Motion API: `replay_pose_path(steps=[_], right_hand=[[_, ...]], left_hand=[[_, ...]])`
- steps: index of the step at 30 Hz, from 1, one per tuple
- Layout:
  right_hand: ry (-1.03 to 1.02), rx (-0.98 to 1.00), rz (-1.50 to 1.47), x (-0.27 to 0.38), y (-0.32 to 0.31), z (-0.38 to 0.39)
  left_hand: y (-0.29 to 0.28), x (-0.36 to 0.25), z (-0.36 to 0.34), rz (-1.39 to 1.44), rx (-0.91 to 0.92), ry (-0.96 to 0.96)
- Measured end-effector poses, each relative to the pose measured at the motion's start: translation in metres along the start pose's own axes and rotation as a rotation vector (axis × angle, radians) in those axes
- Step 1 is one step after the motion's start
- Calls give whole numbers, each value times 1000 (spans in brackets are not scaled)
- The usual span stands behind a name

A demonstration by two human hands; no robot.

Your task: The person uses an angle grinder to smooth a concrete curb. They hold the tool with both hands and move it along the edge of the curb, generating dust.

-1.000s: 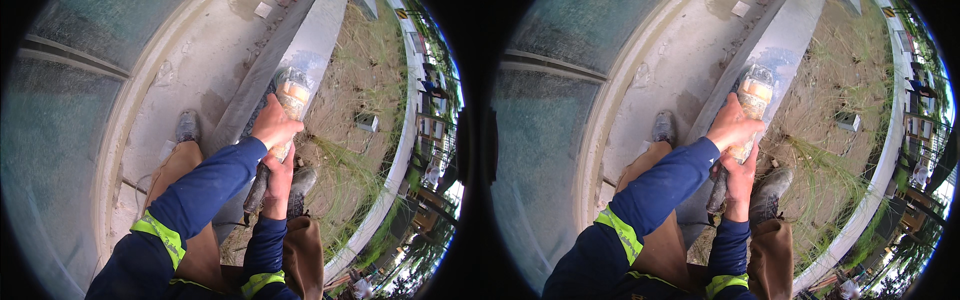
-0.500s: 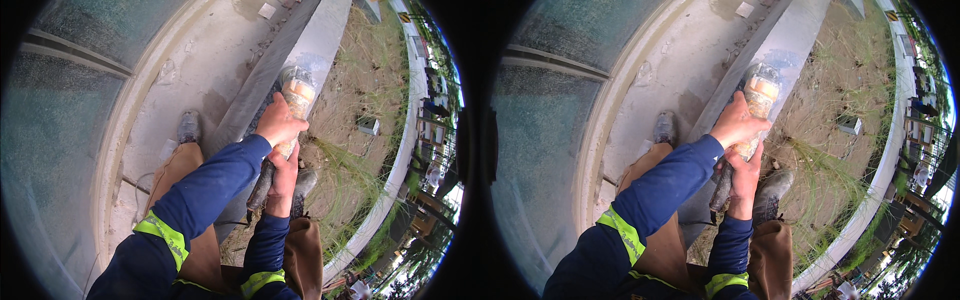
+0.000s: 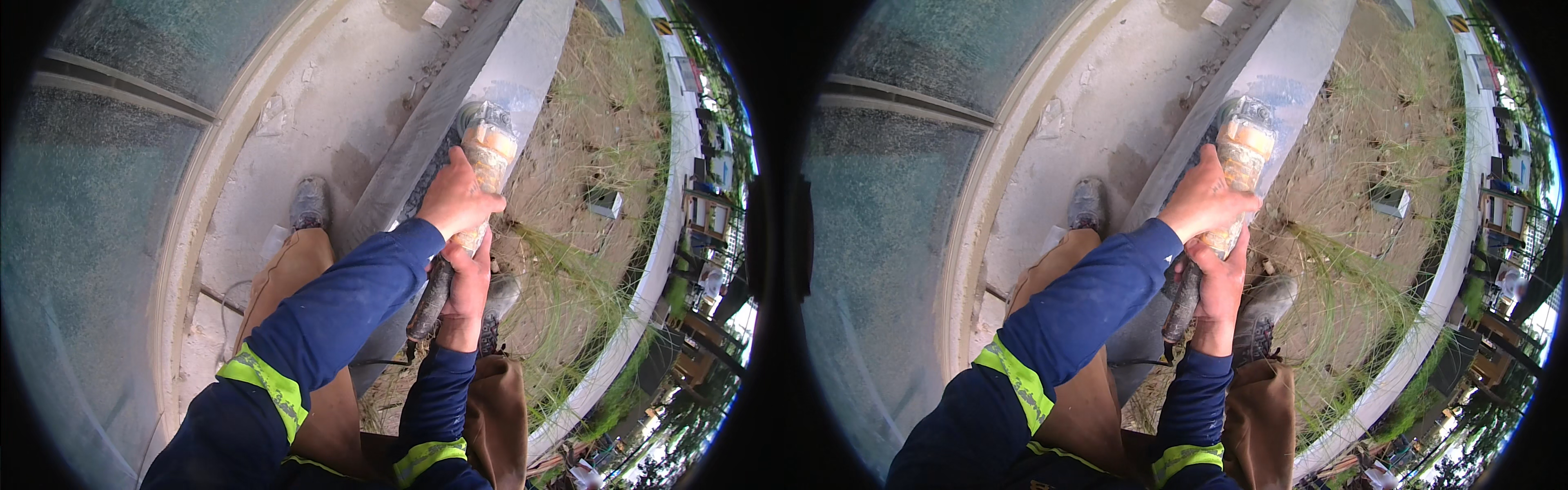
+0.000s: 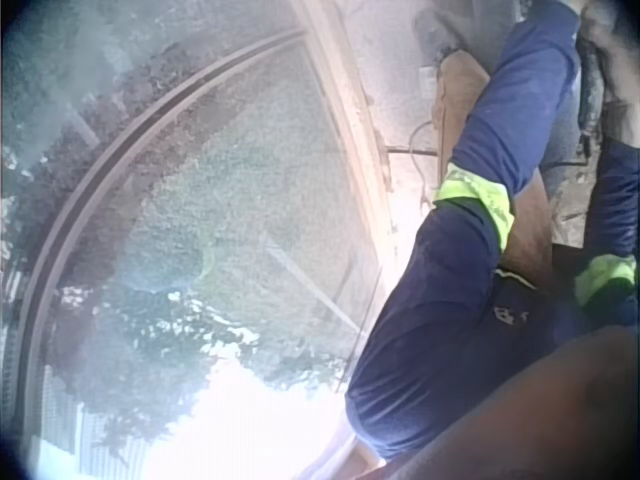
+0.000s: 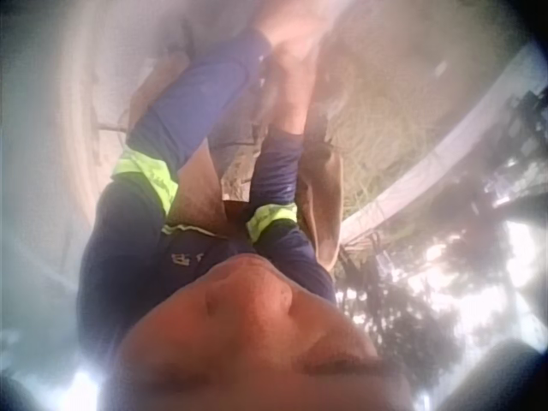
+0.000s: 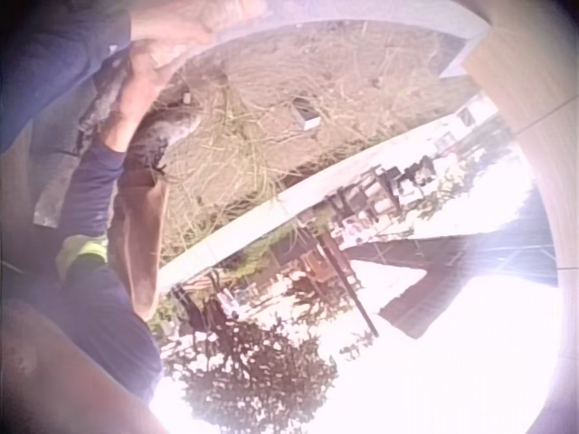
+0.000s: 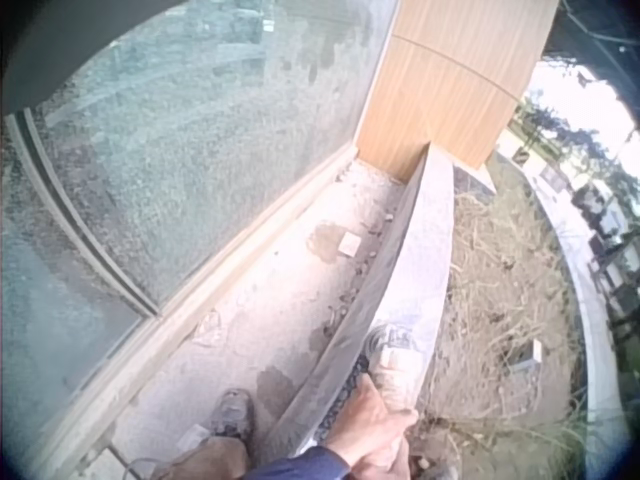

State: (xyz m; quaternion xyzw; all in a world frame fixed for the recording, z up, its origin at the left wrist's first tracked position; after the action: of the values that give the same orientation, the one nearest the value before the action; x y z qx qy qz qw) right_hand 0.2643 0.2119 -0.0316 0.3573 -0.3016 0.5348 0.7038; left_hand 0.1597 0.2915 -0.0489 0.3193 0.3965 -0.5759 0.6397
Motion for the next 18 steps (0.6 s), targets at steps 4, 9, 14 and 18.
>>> replay_pose_path(steps=[4, 9, 14, 18], right_hand=[[-7, -53, -19, 0, 5, 1], [-11, -30, 6, 1, 2, -1], [5, -30, 3, 1, 0, -4], [16, -19, 3, 0, 1, -6]], left_hand=[[0, -2, -1, -16, 37, -3], [1, -1, -2, 4, 22, 39], [2, 0, -2, 6, 10, 55], [0, -1, -2, 6, 6, 69]])
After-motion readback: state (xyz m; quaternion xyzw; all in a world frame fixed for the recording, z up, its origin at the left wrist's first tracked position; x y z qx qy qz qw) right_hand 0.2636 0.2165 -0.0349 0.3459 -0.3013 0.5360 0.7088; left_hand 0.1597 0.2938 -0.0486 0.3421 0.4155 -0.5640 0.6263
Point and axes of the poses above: each hand's wrist, its own z-axis away from the middle knuckle, its own y-axis out of the palm, x = y × z, the point moved 9 cm from there along -z, towards the middle knuckle, and after that the axes turned 4 degrees about -x, right-handed, at the moved point
